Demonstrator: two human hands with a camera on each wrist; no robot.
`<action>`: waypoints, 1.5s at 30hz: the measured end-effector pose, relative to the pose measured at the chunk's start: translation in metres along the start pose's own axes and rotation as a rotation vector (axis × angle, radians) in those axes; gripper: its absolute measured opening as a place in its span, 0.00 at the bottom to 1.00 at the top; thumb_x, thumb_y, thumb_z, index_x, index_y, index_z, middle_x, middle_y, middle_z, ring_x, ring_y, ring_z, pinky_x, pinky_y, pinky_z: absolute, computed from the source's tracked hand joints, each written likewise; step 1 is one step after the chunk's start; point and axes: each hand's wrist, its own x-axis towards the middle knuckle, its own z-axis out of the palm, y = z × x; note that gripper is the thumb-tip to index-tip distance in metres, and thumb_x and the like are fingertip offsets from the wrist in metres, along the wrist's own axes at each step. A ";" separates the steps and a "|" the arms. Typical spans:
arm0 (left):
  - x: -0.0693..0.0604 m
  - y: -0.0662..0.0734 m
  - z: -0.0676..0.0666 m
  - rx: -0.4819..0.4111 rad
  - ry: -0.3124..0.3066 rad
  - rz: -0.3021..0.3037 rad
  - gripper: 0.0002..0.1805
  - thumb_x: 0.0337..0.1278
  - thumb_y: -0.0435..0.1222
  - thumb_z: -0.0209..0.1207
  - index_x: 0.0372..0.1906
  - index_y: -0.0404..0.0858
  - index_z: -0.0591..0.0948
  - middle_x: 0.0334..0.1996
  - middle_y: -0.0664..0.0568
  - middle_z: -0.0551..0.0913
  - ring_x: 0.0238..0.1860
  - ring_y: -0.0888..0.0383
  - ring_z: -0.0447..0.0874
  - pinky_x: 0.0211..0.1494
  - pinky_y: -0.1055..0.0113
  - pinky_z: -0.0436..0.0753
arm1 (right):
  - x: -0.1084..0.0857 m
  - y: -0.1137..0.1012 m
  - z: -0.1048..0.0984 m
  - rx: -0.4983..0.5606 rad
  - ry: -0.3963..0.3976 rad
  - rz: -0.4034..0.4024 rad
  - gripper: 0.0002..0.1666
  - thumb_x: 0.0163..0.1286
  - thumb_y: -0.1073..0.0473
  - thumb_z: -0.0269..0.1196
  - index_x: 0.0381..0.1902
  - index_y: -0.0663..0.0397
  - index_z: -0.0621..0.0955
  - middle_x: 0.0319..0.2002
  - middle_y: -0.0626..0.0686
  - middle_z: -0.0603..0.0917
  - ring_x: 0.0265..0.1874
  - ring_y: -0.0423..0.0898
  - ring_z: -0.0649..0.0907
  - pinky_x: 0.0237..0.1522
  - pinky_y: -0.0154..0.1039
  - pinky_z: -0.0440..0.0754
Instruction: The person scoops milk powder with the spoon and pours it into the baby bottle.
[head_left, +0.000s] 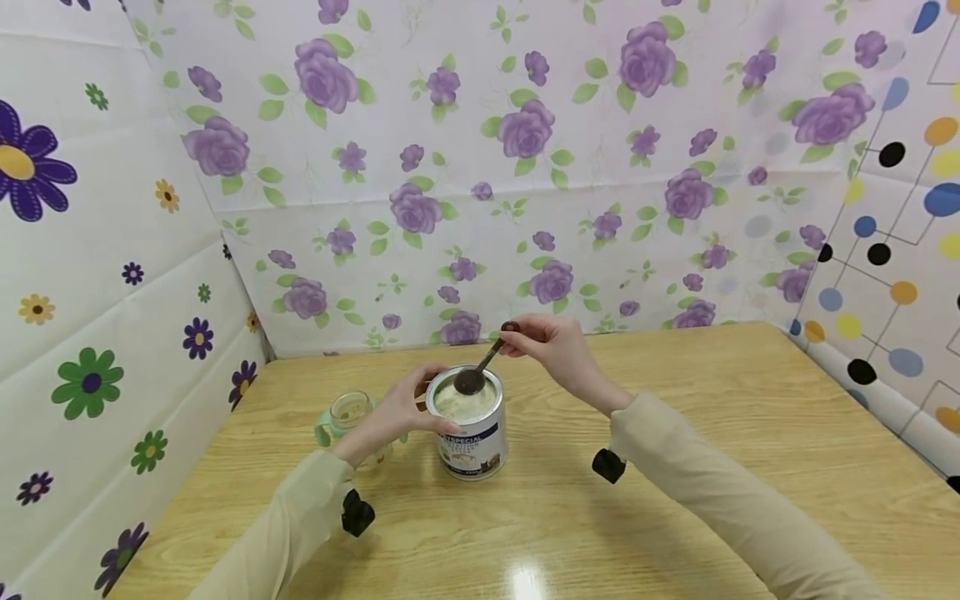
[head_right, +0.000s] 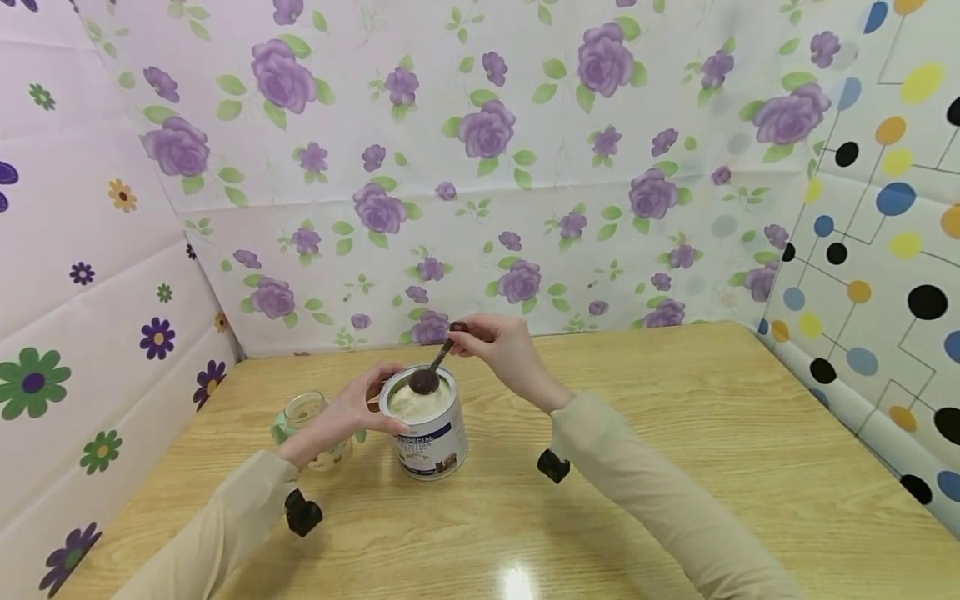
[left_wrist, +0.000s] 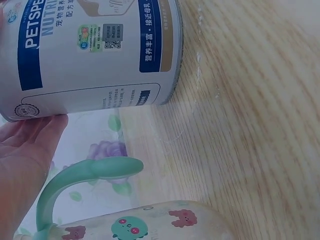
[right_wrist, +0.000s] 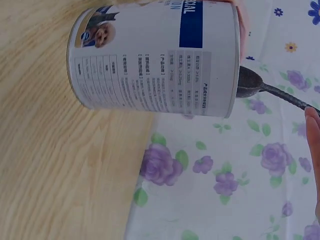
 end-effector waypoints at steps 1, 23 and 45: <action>0.000 0.000 0.000 -0.002 0.000 -0.001 0.44 0.38 0.30 0.70 0.63 0.28 0.59 0.58 0.38 0.64 0.59 0.43 0.62 0.55 0.51 0.66 | 0.000 -0.002 0.001 -0.045 -0.010 -0.037 0.07 0.60 0.75 0.57 0.37 0.74 0.80 0.30 0.64 0.82 0.30 0.59 0.82 0.33 0.40 0.80; -0.002 -0.002 0.001 0.006 0.014 0.003 0.44 0.39 0.31 0.70 0.64 0.29 0.58 0.59 0.37 0.63 0.59 0.44 0.62 0.55 0.50 0.67 | 0.000 0.032 0.011 -0.106 -0.150 -0.005 0.06 0.63 0.70 0.58 0.33 0.69 0.82 0.27 0.59 0.83 0.25 0.49 0.83 0.29 0.39 0.80; -0.002 -0.002 0.001 0.023 0.013 -0.005 0.45 0.39 0.32 0.70 0.64 0.30 0.58 0.59 0.38 0.64 0.59 0.44 0.61 0.55 0.52 0.67 | -0.001 0.052 0.007 0.254 0.167 0.572 0.12 0.62 0.72 0.57 0.40 0.81 0.77 0.25 0.65 0.81 0.21 0.48 0.83 0.31 0.40 0.80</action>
